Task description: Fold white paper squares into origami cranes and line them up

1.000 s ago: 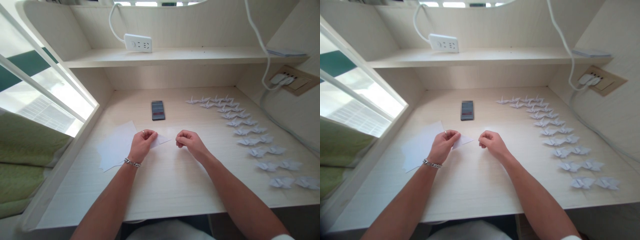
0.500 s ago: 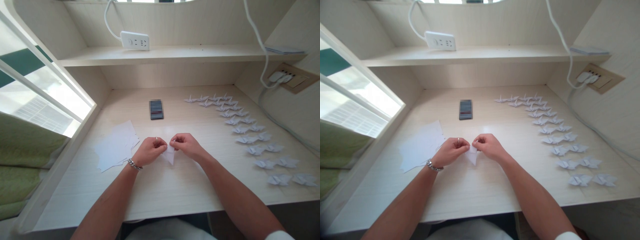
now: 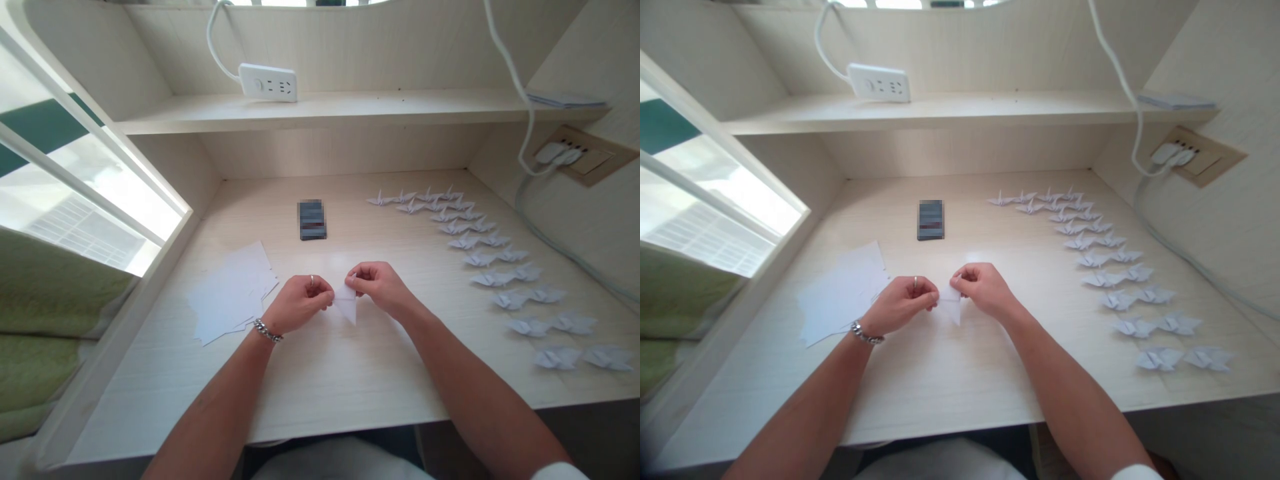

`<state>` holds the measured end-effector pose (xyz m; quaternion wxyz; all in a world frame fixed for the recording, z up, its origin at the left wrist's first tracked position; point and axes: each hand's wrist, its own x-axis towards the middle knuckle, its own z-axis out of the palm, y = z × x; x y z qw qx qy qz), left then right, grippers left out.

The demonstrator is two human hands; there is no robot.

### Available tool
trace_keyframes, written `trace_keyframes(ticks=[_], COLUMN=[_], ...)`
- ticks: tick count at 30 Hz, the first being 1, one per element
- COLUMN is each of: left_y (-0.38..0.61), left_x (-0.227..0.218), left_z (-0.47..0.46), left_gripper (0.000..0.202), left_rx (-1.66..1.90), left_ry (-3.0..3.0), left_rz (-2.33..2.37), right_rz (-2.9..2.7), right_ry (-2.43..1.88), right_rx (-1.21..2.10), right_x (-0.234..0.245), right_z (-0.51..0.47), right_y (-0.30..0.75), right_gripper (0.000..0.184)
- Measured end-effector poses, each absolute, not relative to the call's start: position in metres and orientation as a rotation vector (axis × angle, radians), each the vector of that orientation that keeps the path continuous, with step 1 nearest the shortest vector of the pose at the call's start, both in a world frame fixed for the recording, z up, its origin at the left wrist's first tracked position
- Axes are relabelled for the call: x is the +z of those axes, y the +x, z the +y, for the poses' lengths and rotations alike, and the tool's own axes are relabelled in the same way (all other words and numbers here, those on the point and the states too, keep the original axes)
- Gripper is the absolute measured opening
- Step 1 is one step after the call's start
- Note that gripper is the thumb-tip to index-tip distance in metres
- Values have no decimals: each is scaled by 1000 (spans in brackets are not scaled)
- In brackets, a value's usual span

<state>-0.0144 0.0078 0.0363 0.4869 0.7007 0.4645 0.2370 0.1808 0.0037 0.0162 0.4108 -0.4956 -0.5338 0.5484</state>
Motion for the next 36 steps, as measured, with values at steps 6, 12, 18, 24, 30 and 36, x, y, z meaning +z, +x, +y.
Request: trace_keyframes(ticks=[6, 12, 18, 24, 30, 36], left_y=[-24, -15, -10, -7, -9, -6], left_x=[36, 25, 14, 13, 15, 17], left_z=[11, 10, 11, 11, 10, 9], left_gripper=[12, 25, 27, 26, 25, 18], left_rx=[564, 660, 839, 917, 861, 962], left_ry=[1729, 1583, 1524, 1389, 1555, 1514], left_rz=[1116, 1052, 1106, 1080, 1101, 1015], right_rz=[-1205, -1348, -1362, -1515, -1598, -1678], right_ry=[-1230, -1239, -1175, -1245, -1212, -1191], right_rx=[1337, 1286, 1237, 969, 688, 631], right_x=[23, 19, 13, 18, 17, 19], right_z=[6, 4, 0, -10, -13, -14], right_y=[190, 186, 171, 161, 160, 162], right_gripper=[23, 22, 27, 17, 9, 9])
